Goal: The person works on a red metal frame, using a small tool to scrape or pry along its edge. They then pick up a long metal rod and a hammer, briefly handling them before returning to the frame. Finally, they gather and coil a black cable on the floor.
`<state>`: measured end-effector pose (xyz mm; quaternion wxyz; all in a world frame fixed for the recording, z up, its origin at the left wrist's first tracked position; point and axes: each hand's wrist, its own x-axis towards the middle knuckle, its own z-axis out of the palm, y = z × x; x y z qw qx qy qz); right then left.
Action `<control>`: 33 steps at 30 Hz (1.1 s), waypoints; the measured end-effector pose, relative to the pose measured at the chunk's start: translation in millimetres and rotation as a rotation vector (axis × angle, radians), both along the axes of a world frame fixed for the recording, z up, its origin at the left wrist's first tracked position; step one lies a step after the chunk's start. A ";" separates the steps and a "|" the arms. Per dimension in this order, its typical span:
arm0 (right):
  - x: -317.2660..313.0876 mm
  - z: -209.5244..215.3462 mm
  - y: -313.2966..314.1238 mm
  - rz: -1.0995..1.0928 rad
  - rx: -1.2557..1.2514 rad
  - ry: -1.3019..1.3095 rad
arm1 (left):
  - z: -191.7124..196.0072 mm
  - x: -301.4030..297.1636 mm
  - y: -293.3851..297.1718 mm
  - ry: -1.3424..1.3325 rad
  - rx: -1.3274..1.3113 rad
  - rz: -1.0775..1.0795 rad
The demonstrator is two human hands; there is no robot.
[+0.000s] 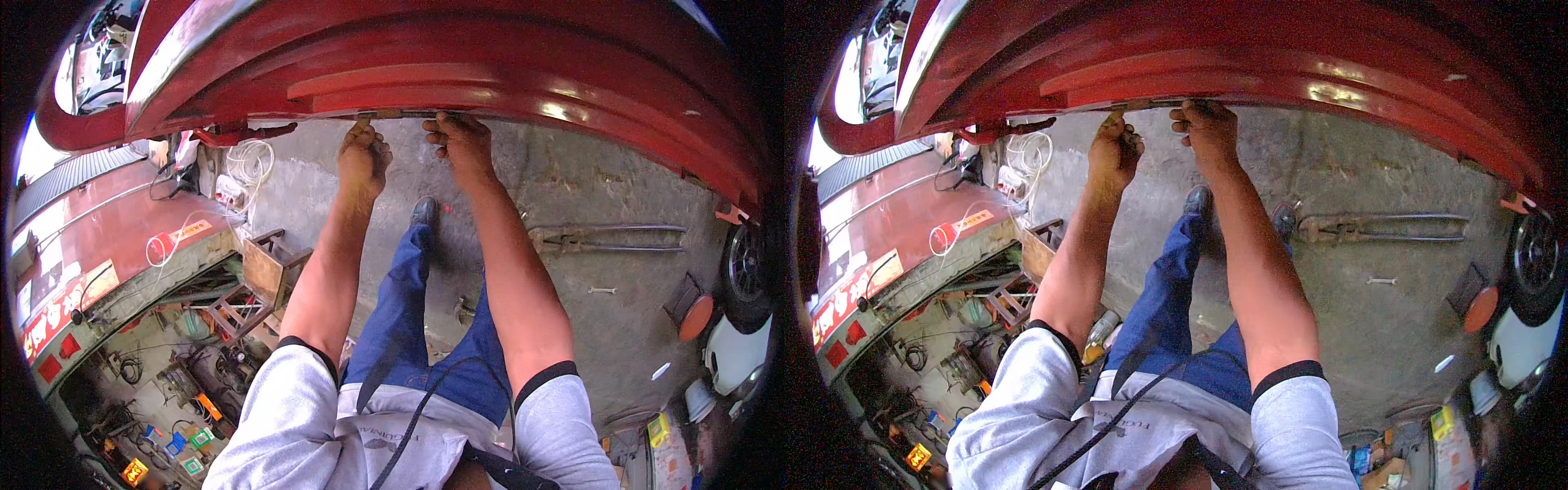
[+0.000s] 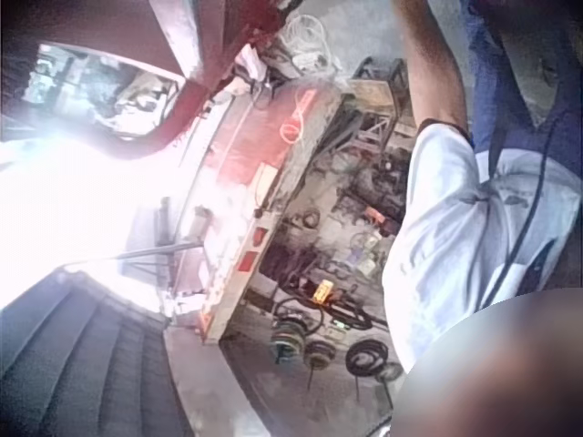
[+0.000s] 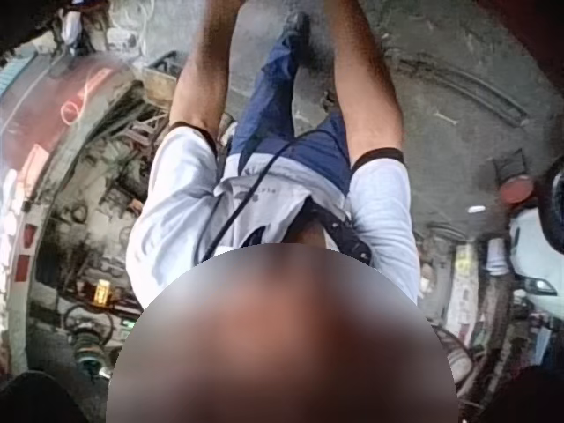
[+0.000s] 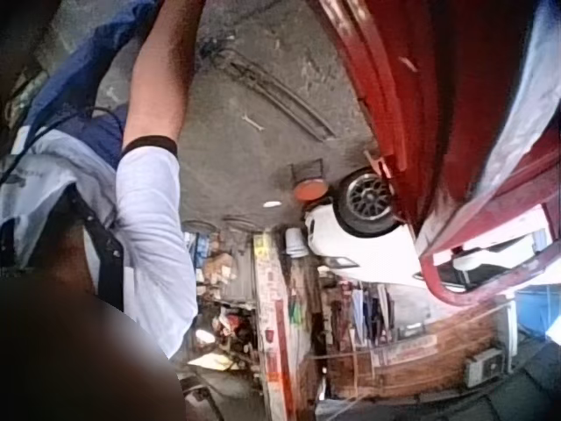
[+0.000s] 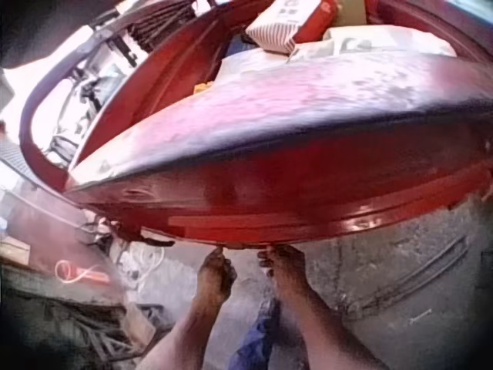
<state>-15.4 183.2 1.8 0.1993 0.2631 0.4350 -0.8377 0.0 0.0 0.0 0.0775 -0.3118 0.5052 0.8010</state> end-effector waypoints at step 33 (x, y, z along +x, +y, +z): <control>72.8 15.9 13.3 0.085 0.345 0.267 | 15.3 33.1 66.6 -0.076 0.514 -0.220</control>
